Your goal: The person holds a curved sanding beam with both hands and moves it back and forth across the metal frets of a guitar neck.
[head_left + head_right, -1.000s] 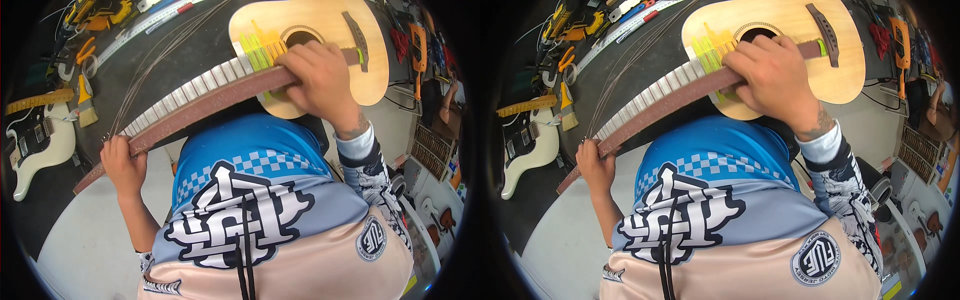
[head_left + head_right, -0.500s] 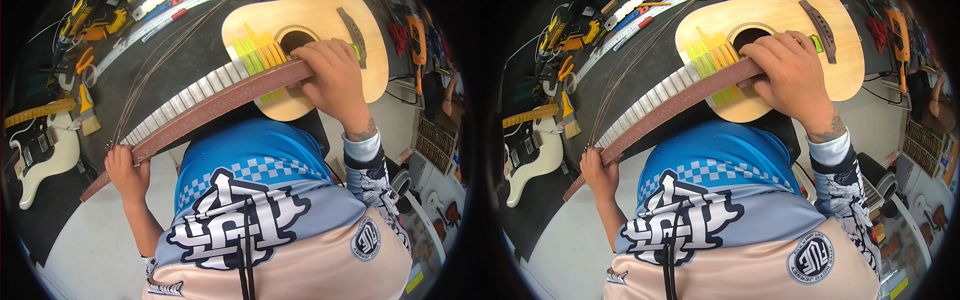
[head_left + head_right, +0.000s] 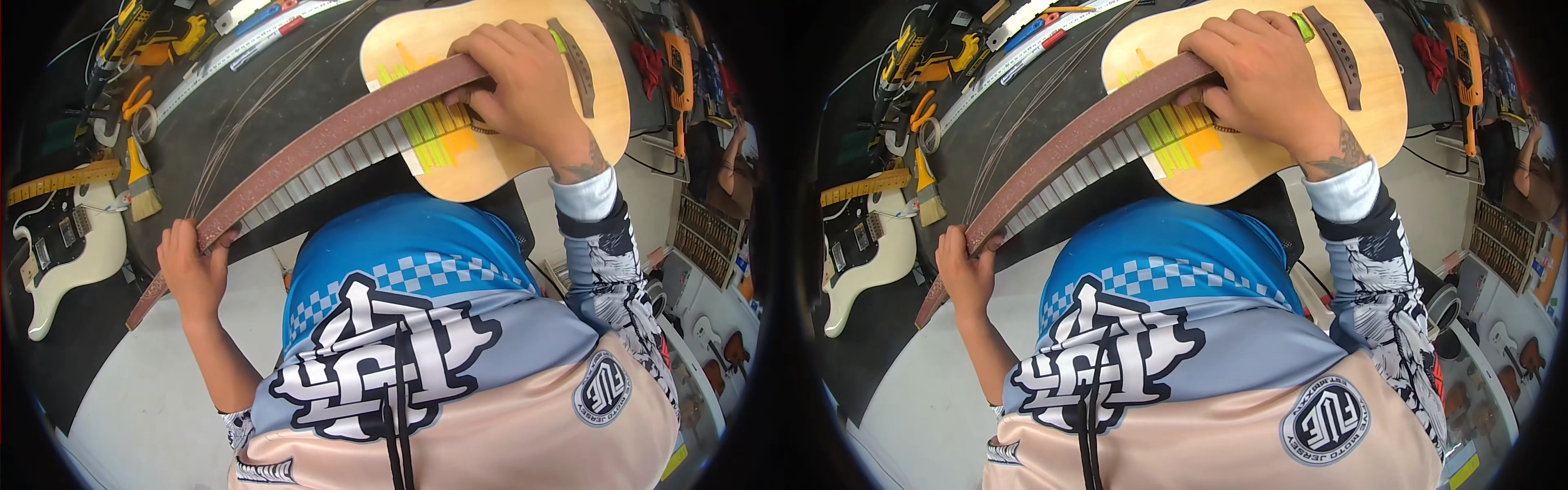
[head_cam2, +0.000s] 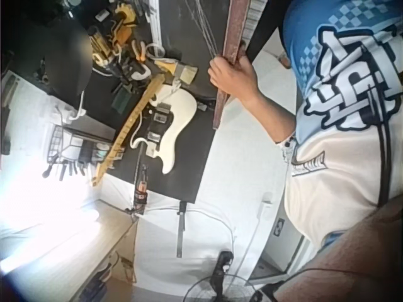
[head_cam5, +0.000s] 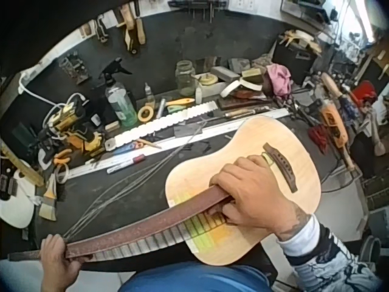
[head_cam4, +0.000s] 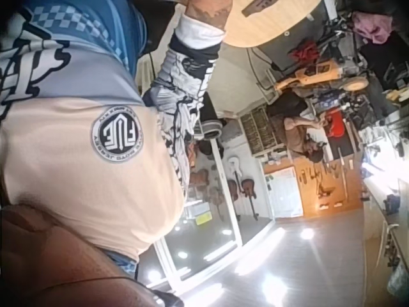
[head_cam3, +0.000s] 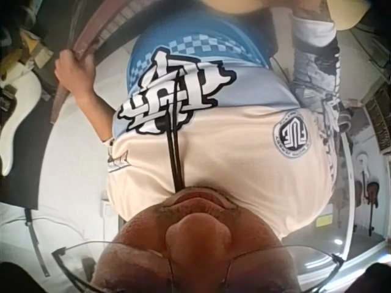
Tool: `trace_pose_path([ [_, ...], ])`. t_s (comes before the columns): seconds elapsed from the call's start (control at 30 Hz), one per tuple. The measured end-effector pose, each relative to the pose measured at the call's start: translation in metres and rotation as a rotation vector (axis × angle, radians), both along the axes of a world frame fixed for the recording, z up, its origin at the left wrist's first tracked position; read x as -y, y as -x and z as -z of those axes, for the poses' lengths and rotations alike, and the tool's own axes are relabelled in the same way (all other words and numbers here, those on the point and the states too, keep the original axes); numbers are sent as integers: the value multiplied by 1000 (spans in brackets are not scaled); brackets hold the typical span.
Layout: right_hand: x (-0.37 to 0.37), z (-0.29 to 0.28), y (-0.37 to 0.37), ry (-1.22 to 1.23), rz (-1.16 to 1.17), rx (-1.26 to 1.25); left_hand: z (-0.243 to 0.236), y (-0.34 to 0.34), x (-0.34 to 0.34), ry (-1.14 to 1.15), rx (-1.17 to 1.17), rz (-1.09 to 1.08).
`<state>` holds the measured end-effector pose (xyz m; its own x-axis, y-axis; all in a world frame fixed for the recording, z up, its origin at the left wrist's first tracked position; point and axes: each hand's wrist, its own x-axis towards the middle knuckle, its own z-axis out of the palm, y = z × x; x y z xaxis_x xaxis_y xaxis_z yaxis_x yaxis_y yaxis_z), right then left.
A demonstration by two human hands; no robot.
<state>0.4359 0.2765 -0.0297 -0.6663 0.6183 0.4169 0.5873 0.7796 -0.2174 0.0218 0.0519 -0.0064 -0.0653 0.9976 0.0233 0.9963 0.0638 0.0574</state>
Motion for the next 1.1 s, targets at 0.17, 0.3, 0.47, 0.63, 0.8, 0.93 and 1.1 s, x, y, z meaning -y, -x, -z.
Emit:
trace_pose_path([
  [0.17,14,4,-8,-13,22,10,5,1,14,-31,-39,18],
  [0.3,41,0,-16,22,80,41,4,-2,26,-38,-46,59],
  [0.47,31,-2,-13,24,72,35,0,1,17,-28,-41,70],
  [0.63,-3,2,1,15,27,-8,-3,4,-8,3,4,25],
  [0.8,4,2,0,15,28,62,2,4,0,2,-16,2],
  [0.93,26,1,-9,67,58,72,4,5,11,-26,-43,46],
  [1.1,44,-5,-15,77,85,105,1,-2,20,-34,-39,80],
])
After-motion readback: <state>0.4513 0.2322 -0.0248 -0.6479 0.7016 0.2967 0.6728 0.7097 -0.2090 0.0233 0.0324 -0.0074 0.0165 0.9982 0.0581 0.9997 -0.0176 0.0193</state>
